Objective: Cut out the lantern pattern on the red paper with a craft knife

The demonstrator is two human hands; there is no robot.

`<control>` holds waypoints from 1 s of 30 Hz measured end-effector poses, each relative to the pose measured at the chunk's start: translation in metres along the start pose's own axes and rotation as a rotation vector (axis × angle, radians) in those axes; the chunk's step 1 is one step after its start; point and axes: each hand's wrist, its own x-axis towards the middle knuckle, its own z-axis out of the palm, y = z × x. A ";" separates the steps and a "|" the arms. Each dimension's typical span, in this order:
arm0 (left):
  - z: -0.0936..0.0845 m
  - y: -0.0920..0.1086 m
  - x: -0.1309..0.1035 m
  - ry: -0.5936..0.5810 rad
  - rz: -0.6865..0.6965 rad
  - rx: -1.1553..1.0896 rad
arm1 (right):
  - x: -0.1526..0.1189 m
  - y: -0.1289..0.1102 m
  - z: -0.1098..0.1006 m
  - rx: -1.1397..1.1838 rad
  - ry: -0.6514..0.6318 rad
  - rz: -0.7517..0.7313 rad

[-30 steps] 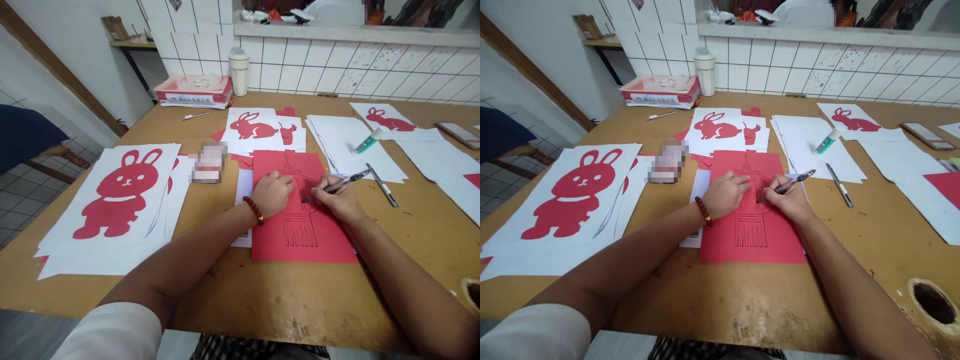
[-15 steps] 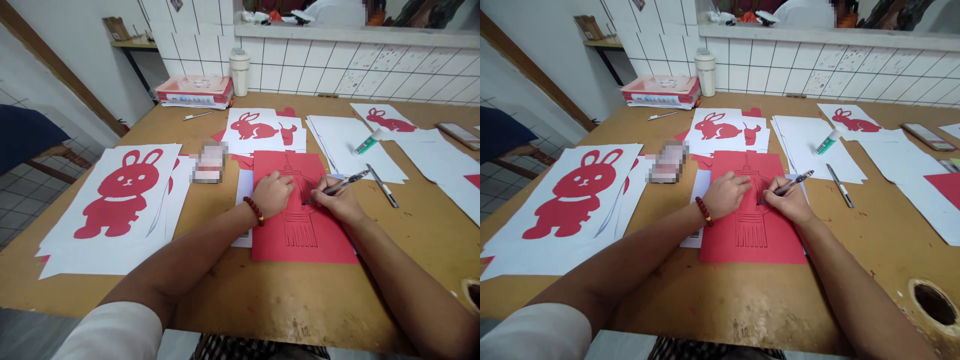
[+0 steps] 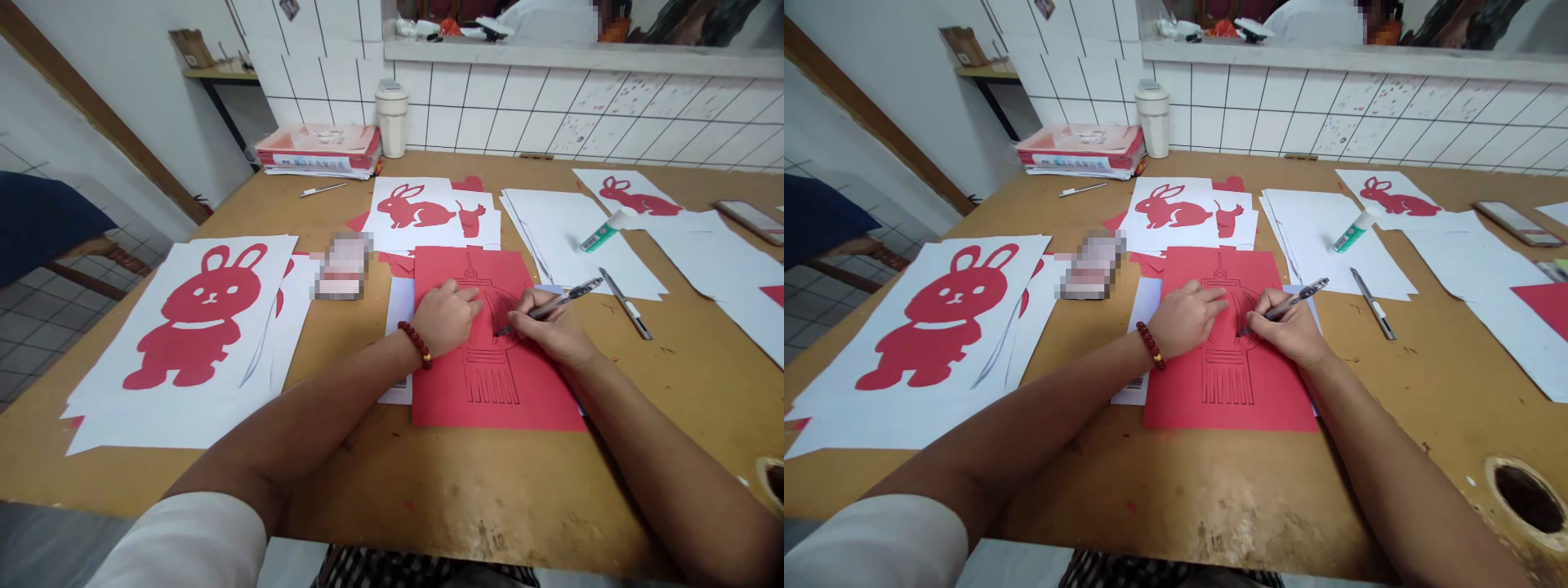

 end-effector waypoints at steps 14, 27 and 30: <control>0.000 0.000 0.000 -0.017 -0.004 0.015 | -0.002 -0.004 -0.001 0.010 -0.054 0.021; -0.001 0.000 0.000 -0.017 -0.001 0.005 | -0.002 -0.003 -0.001 0.049 -0.101 0.033; -0.001 0.000 0.000 -0.023 -0.003 0.005 | -0.001 0.004 -0.003 0.144 -0.030 0.013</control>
